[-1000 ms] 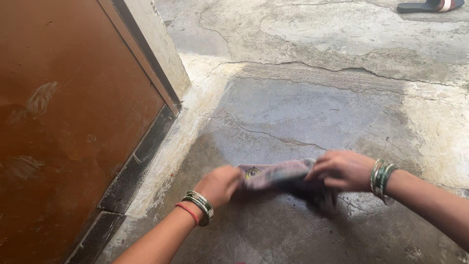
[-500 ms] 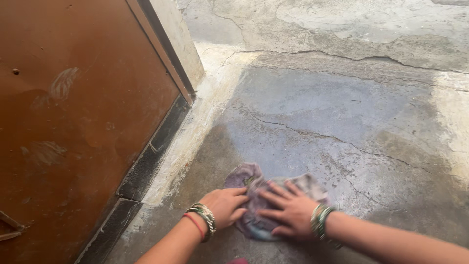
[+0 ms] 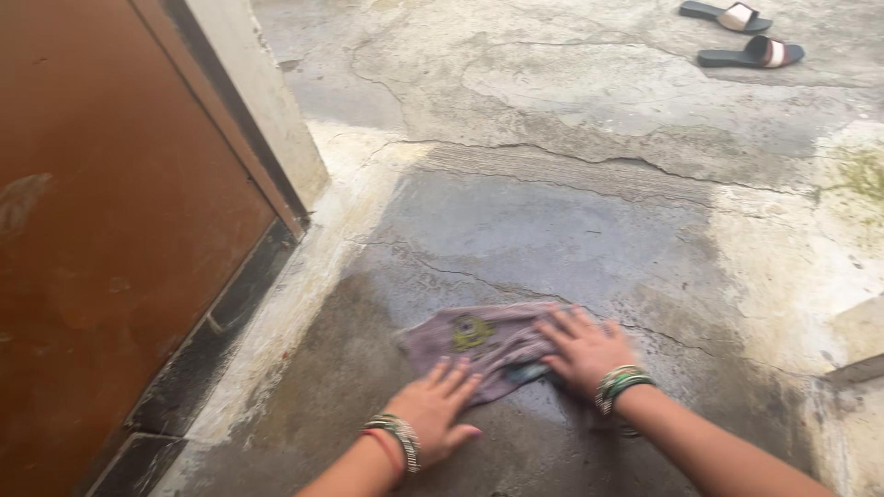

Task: The person scrubs the concrete floor using a cloth, then rinses the cloth in a bucket of water and continues scrubbing the surface.

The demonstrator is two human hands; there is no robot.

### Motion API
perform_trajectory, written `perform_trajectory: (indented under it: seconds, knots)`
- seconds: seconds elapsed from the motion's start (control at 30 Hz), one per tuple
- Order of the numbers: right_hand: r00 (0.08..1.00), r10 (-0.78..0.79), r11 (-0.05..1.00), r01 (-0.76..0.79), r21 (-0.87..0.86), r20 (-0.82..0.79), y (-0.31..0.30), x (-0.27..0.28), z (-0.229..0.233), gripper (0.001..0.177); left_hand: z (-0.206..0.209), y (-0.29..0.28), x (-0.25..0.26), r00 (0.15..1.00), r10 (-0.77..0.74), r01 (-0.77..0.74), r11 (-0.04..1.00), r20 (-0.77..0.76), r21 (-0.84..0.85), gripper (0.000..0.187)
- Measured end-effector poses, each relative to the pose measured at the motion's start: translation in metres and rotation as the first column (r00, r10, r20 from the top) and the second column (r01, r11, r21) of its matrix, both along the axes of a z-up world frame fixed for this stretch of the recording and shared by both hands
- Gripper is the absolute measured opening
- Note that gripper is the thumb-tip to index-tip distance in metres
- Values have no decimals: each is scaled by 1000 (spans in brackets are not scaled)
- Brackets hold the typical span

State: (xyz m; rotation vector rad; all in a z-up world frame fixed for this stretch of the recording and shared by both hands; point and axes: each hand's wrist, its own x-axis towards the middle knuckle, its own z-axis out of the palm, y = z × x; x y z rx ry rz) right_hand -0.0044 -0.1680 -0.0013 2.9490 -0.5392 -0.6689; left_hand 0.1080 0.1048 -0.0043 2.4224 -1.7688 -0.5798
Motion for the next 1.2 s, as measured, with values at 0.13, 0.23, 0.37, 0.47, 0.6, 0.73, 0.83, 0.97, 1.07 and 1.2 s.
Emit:
perform_trajectory:
  seconds: [0.13, 0.23, 0.37, 0.47, 0.6, 0.73, 0.83, 0.97, 1.07, 1.2]
  knots:
    - [930, -358, 922, 366, -128, 82, -53, -51, -4, 63, -8, -65, -47, 991, -122, 119, 991, -53, -54, 82]
    - [794, -493, 836, 546, -59, 356, -64, -83, -34, 62, -5, -89, -64, 988, -140, 137, 989, -68, -51, 81]
    - [650, -589, 778, 616, 120, 481, -56, -70, -72, 60, 6, -97, -50, 995, -78, 82, 994, -57, 73, 73]
    - [652, -632, 769, 594, 235, 418, -31, -20, -74, 59, 12, -73, -25, 999, 39, -37, 994, -19, 98, 71]
    - [757, -568, 816, 468, 338, 323, 22, 52, -49, 66, 18, -19, 4, 975, 216, -222, 960, 53, 171, 73]
    - [911, -354, 893, 264, 364, 210, 99, 98, -16, 73, 24, 56, 23, 915, 389, -402, 880, 103, 254, 74]
    - [987, -77, 945, 28, 326, 139, 159, 109, 2, 73, 26, 118, 29, 855, 493, -518, 792, 163, 323, 74]
    - [940, 293, 845, -340, 413, 174, 233, 87, 8, 69, 30, 196, 23, 781, 574, -622, 687, 246, 376, 73]
    - [828, 499, 677, -556, 482, 255, 261, 66, 4, 65, 34, 224, 23, 781, 562, -623, 672, 274, 399, 72]
    - [804, 479, 683, -593, 426, 352, 246, 69, -7, 62, 22, 208, 18, 764, 585, -645, 701, 272, 304, 71]
